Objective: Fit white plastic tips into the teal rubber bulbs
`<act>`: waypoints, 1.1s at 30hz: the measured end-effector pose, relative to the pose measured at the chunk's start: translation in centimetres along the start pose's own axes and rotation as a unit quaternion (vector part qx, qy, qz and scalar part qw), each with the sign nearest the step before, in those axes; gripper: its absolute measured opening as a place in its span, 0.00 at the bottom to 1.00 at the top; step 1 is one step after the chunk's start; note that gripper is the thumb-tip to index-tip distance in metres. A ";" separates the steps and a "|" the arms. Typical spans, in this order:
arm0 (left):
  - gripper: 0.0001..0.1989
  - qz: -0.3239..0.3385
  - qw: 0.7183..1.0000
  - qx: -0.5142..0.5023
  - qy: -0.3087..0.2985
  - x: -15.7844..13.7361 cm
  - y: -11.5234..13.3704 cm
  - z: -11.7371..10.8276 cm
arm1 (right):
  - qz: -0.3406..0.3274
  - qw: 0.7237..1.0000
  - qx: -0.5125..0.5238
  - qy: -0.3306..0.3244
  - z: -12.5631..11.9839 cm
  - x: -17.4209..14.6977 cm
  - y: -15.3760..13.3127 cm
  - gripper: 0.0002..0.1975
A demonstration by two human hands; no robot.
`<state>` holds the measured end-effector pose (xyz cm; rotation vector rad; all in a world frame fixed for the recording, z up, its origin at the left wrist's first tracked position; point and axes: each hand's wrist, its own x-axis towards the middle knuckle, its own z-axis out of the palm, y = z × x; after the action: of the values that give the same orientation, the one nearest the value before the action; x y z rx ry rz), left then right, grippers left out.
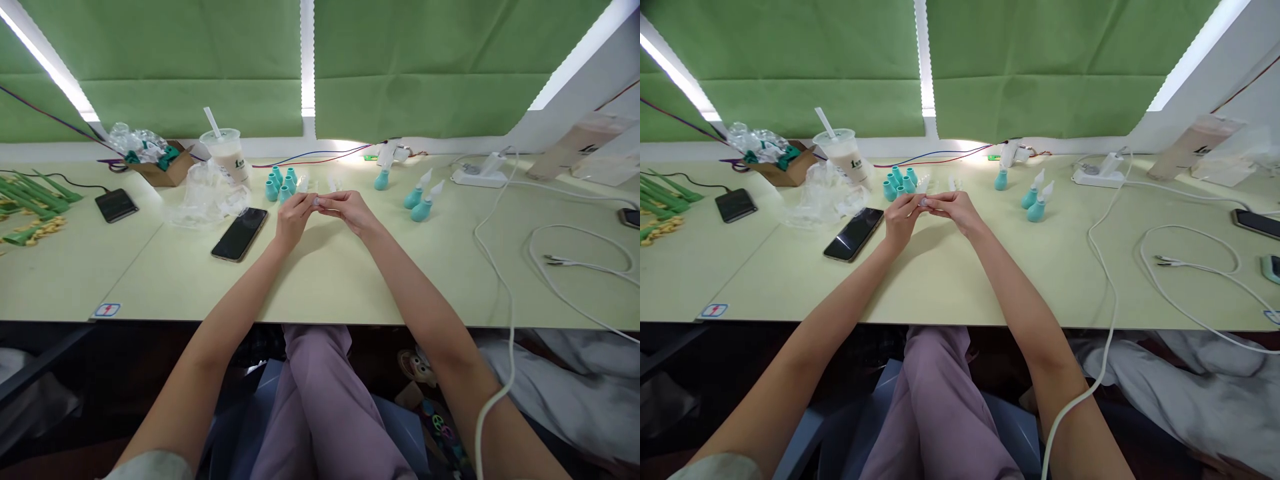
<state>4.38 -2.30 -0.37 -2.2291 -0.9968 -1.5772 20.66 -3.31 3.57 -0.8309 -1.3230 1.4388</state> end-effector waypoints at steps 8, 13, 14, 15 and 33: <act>0.13 0.004 1.000 0.020 -0.018 -0.1 -0.2 -0.1 | 0.000 1.000 -0.013 0.007 0.2 0.0 -0.1 0.16; 0.14 0.002 0.999 0.024 -0.038 -0.1 -0.4 -0.2 | 0.008 1.000 -0.021 0.016 0.3 -0.2 -0.5 0.17; 0.14 0.003 0.999 0.026 -0.039 -0.1 -0.5 -0.2 | 0.014 1.000 -0.020 0.017 0.3 -0.2 -0.5 0.17; 0.14 0.005 0.999 0.028 -0.039 -0.1 -0.5 -0.2 | 0.019 0.999 -0.019 0.020 0.4 -0.2 -0.5 0.17; 0.13 0.004 0.999 0.042 -0.001 0.1 -0.5 0.0 | -0.039 0.993 -0.035 0.104 1.7 -0.1 0.2 0.11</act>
<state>4.09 -1.93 -0.36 -2.1764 -1.0344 -1.5028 19.07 -3.94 3.62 -0.9379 -1.2381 1.2153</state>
